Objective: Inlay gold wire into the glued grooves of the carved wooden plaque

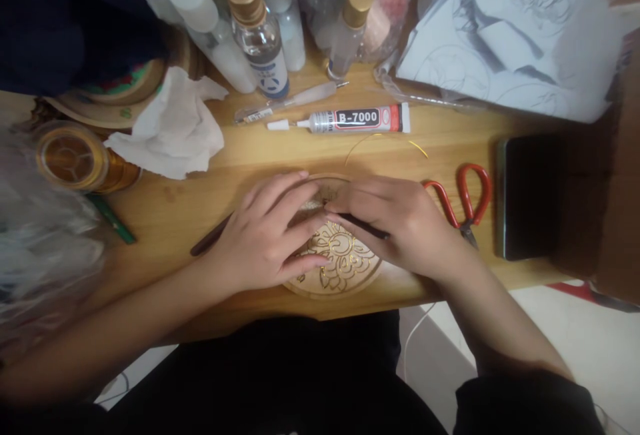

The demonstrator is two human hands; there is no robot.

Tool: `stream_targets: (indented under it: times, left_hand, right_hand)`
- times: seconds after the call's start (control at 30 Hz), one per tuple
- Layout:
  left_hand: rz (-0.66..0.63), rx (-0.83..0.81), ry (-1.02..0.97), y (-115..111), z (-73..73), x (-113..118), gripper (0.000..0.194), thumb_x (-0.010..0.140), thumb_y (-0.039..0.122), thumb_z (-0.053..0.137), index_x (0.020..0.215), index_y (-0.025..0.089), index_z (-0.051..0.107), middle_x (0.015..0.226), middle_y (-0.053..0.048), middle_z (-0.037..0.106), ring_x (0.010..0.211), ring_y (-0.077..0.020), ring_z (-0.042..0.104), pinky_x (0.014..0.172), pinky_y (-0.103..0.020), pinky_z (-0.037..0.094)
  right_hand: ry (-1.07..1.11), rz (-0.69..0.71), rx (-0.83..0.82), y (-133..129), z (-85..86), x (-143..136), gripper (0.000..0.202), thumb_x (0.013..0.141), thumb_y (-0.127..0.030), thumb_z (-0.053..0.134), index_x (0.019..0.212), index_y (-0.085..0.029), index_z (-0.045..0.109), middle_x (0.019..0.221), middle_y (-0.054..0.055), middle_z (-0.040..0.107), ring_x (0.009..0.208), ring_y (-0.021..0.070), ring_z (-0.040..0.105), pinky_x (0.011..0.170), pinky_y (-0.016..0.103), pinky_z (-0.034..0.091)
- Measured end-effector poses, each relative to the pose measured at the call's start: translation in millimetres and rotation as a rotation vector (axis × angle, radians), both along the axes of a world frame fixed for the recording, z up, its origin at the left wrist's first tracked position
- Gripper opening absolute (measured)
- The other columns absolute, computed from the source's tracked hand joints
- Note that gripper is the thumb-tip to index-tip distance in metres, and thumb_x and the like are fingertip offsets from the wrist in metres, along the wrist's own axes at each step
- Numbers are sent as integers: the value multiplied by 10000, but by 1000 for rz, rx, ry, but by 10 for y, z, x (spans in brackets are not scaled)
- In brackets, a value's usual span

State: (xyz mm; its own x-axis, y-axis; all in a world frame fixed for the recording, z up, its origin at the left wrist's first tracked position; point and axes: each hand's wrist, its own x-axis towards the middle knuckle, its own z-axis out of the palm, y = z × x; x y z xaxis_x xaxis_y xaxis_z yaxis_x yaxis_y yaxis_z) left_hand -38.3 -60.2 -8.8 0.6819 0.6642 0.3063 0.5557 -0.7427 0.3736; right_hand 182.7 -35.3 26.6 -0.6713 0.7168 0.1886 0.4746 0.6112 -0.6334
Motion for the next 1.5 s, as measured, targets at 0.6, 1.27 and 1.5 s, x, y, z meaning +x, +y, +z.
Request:
stream_targets:
  times: [0.6,1.27,1.5]
  left_hand:
    - [-1,-7,0,-2,-5,-1,491,916,527,539,1158,121,671,1272,-180,610,1252,-358,505,1008,-494,435]
    - [-11,-21,4,7,7,-4,481,899,526,571,1146,127,674,1285,-174,602,1258,-356,499,1014,-497,433]
    - [-10,-15,5,4,1,-5,493,921,521,535,1182,122,661,1295,-181,595,1260,-355,493,1007,-504,430]
  right_hand:
    - [62,-96,8,-28,-31,28,181,813,-107,714,975,-165,659,914,49,728,826,131,690,743,247,554]
    - [64,-90,-78,10,-66,-3,89,850,-155,682,916,-215,674,842,11,731,745,138,692,660,252,541]
    - [106,-157,-48,-14,-92,-2,113,841,-167,693,923,-243,700,824,9,735,732,160,697,647,286,558]
